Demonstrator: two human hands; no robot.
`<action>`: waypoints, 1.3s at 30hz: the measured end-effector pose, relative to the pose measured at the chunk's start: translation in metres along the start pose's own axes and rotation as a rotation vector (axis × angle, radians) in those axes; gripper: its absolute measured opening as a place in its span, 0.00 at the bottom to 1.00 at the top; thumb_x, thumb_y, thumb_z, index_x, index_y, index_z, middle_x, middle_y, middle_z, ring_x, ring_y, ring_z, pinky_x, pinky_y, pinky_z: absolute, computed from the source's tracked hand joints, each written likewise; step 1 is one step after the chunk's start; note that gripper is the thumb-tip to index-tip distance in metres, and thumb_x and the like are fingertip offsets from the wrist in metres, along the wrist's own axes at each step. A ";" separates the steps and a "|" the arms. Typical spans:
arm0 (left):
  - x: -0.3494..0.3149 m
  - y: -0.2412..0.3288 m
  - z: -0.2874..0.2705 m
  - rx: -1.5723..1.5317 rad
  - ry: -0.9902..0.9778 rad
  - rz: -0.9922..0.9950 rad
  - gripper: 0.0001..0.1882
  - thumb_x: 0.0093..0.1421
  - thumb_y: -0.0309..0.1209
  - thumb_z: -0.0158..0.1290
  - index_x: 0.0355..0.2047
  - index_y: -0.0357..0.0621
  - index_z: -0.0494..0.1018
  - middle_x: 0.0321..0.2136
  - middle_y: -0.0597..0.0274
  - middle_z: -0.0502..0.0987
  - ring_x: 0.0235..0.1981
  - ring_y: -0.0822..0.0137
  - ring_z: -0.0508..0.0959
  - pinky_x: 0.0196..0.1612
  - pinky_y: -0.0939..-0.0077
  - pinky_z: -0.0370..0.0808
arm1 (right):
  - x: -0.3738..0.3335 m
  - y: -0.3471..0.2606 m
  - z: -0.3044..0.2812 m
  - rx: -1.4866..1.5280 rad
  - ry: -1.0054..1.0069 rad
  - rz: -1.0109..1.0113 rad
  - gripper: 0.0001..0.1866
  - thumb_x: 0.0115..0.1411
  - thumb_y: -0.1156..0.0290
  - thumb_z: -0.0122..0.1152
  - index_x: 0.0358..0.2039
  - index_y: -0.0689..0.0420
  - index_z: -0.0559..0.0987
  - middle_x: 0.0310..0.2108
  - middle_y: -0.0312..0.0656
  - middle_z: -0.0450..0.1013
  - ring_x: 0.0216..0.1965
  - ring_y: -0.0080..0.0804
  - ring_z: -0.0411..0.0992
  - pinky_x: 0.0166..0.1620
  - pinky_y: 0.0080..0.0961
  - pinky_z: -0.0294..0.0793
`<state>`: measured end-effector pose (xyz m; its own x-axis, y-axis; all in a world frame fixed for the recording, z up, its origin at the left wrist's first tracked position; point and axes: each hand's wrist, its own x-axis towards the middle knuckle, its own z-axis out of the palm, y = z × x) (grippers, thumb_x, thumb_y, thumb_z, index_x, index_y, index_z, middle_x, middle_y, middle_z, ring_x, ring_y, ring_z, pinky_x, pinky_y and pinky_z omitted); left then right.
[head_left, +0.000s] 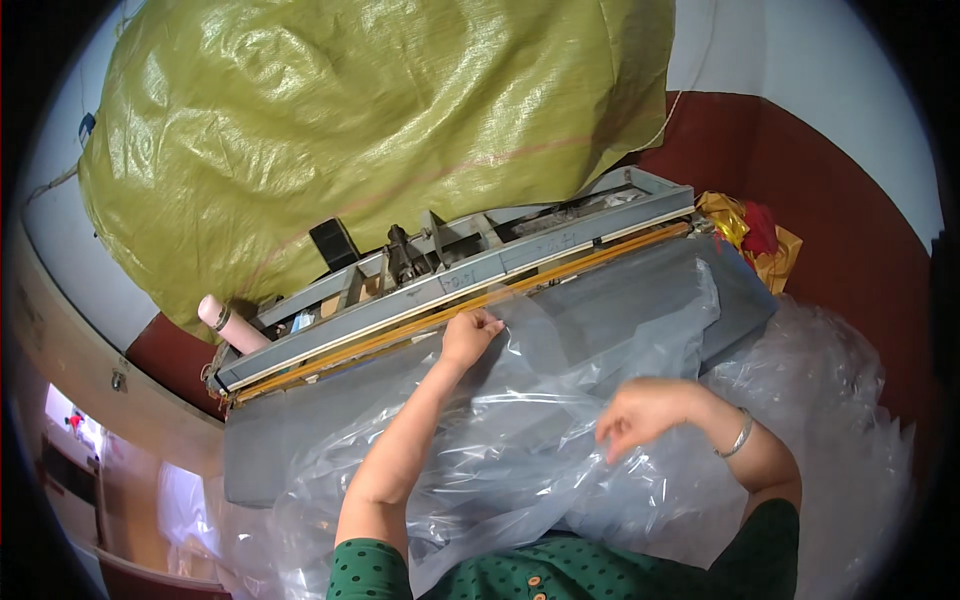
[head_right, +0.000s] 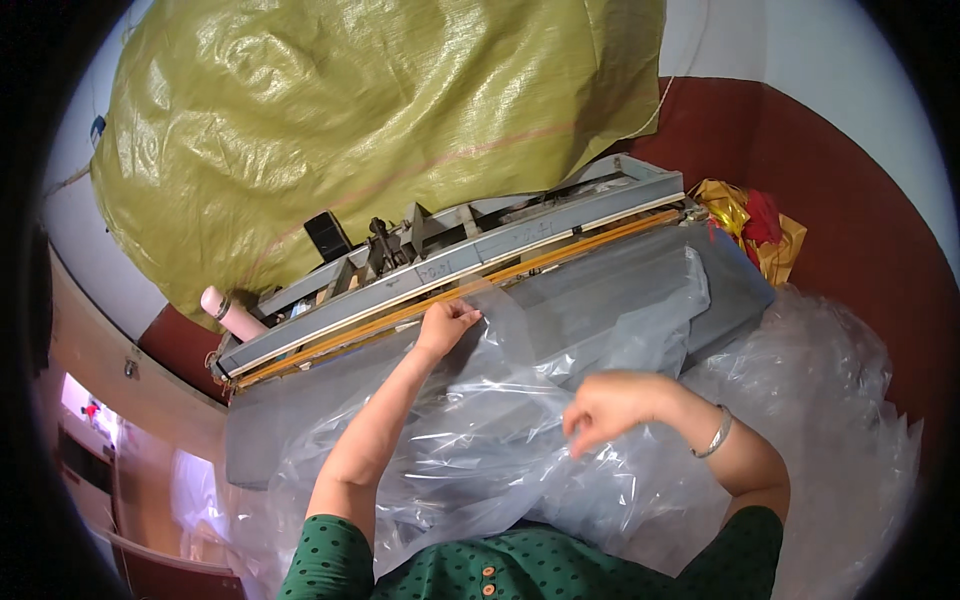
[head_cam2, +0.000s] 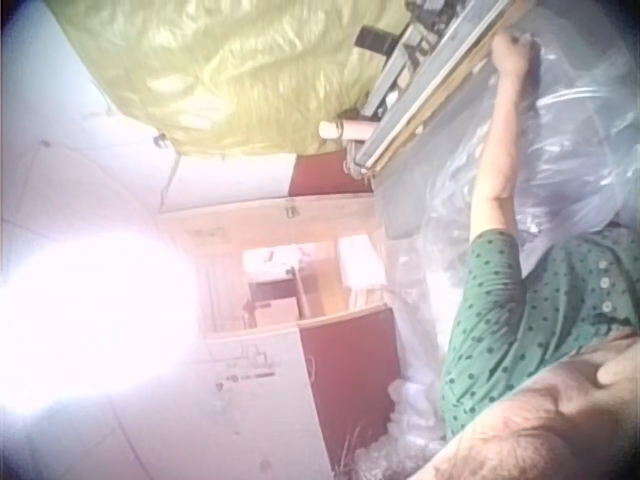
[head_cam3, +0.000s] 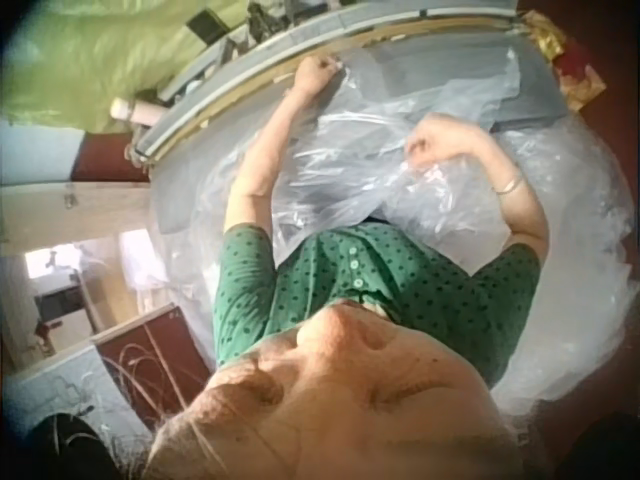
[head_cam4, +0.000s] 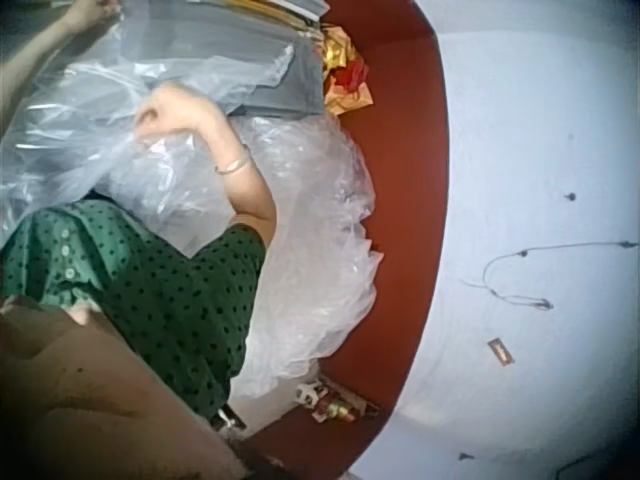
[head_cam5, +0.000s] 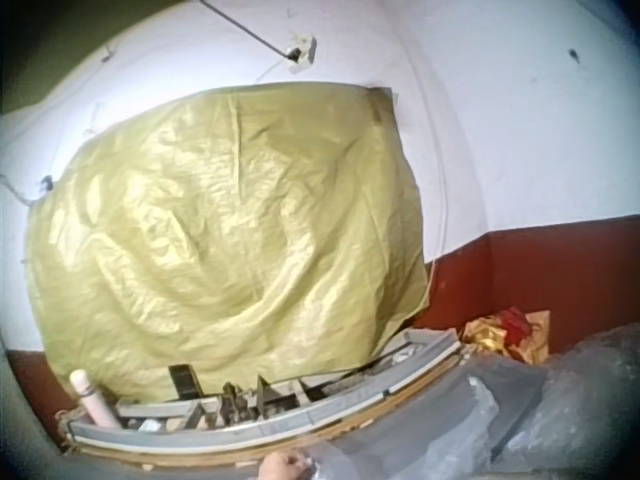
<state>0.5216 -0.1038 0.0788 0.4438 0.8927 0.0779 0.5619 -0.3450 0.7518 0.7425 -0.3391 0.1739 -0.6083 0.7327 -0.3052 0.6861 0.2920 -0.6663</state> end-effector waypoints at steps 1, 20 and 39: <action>0.004 0.001 0.007 -0.089 0.019 0.132 0.11 0.51 0.36 0.57 0.22 0.39 0.73 0.21 0.59 0.74 0.25 0.67 0.73 0.30 0.75 0.68 | 0.000 0.007 -0.006 0.139 0.162 0.015 0.16 0.46 0.59 0.66 0.32 0.56 0.78 0.19 0.35 0.74 0.24 0.26 0.72 0.30 0.22 0.70; -0.045 0.027 -0.067 -0.127 -0.845 -0.164 0.06 0.55 0.30 0.53 0.25 0.41 0.72 0.14 0.71 0.69 0.17 0.80 0.68 0.21 0.84 0.65 | 0.053 0.143 -0.072 -0.129 1.191 0.546 0.09 0.50 0.67 0.59 0.20 0.58 0.76 0.19 0.43 0.73 0.25 0.36 0.73 0.31 0.30 0.71; -0.176 0.010 -0.100 -0.914 -0.565 -0.130 0.11 0.49 0.16 0.51 0.34 0.41 0.69 0.29 0.66 0.74 0.30 0.78 0.72 0.29 0.83 0.70 | -0.043 0.250 -0.058 -0.360 1.597 1.039 0.09 0.46 0.67 0.63 0.27 0.56 0.75 0.33 0.42 0.70 0.37 0.41 0.70 0.38 0.35 0.71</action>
<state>0.3795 -0.2358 0.1378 0.8073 0.5637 -0.1745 -0.0018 0.2980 0.9545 0.9632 -0.2622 0.0603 0.7515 0.4113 0.5159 0.6462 -0.6166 -0.4497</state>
